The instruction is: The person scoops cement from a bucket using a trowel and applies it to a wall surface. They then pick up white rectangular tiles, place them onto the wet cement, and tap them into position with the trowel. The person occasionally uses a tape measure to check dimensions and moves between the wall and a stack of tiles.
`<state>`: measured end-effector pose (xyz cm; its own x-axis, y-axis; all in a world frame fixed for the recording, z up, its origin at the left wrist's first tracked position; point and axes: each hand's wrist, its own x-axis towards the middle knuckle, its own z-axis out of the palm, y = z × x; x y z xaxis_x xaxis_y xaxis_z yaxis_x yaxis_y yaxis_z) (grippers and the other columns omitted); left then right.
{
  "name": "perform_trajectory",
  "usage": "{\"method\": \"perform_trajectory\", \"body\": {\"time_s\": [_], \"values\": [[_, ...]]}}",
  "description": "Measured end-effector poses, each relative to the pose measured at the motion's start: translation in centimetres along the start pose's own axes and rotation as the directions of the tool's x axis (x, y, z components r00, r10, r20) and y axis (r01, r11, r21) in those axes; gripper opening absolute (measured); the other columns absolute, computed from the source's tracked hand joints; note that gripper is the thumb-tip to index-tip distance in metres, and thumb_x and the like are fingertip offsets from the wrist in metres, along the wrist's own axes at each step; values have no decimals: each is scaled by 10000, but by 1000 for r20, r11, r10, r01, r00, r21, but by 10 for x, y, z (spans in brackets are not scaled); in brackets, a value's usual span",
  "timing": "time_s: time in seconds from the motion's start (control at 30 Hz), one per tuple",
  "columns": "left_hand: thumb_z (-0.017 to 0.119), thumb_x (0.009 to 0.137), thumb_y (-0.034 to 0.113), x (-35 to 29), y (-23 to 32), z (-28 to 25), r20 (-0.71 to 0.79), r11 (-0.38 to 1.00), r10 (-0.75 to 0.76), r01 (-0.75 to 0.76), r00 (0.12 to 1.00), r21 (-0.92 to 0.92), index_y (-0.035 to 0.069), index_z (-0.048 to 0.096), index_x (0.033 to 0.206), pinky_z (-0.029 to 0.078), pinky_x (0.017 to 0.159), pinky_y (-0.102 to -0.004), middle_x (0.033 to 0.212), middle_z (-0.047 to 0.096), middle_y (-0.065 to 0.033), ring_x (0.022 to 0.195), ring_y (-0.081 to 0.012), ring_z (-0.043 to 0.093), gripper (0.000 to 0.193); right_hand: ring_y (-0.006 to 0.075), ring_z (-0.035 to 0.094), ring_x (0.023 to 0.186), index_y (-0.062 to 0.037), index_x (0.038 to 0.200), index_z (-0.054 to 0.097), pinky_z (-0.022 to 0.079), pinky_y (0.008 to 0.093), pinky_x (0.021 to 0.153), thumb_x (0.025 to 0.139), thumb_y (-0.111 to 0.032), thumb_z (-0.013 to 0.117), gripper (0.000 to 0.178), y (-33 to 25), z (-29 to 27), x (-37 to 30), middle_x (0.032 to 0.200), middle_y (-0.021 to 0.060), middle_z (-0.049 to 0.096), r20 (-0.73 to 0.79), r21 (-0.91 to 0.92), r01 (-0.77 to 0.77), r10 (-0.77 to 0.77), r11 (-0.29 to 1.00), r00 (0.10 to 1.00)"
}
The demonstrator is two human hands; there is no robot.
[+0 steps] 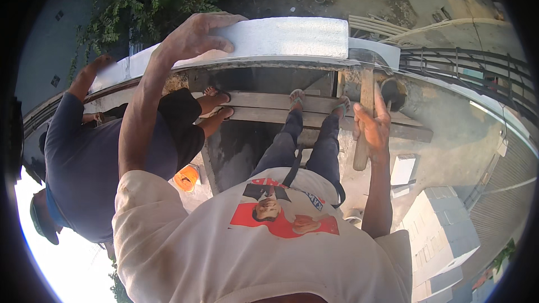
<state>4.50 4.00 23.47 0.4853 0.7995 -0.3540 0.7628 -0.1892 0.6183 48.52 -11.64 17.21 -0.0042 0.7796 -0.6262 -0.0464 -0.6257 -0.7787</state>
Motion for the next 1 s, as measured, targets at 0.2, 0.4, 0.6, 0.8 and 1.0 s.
{"method": "perform_trajectory", "body": {"time_s": [0.2,0.4,0.6,0.8,1.0], "values": [[907,720,296,6,15,-2,7,995,-70,71,997,-72,99,684,1411,545,1070,-448,1326,727,-156,1201,-346,702,752,100,485,467,-152,1666,293,414,263,414,1000,-100,655,760,42,-23,-30,724,11,493,-131,116,-47,63,992,989],[843,835,361,-13,13,-1,-58,999,-54,54,997,-6,151,681,1423,549,1066,-447,1390,697,-122,1263,-317,669,645,114,490,437,-136,1638,323,398,286,360,991,-77,650,727,105,-56,-51,705,17,503,-142,18,-215,215,976,966],[604,1051,147,-100,-42,-39,-512,977,-97,180,853,114,187,654,1444,557,1078,-439,1424,669,-124,1229,-332,678,398,127,495,422,-99,1609,366,397,296,350,966,-38,640,702,122,-38,-77,695,23,518,-29,-148,-289,288,946,957],[792,753,-79,-236,-147,-51,-612,542,-373,699,698,467,258,449,1601,245,1297,-619,1629,472,-37,1529,-245,404,975,101,540,471,-17,1543,423,426,280,396,954,-70,689,648,98,-17,-72,750,37,562,237,-417,-160,277,895,931],[913,709,232,-248,-170,-62,-497,730,-276,515,823,449,146,421,1609,199,1306,-590,1654,419,-134,1530,-314,380,1030,252,736,899,26,1529,476,588,386,785,956,-96,685,622,37,47,-42,1081,183,725,682,-527,637,-168,562,712]]}}
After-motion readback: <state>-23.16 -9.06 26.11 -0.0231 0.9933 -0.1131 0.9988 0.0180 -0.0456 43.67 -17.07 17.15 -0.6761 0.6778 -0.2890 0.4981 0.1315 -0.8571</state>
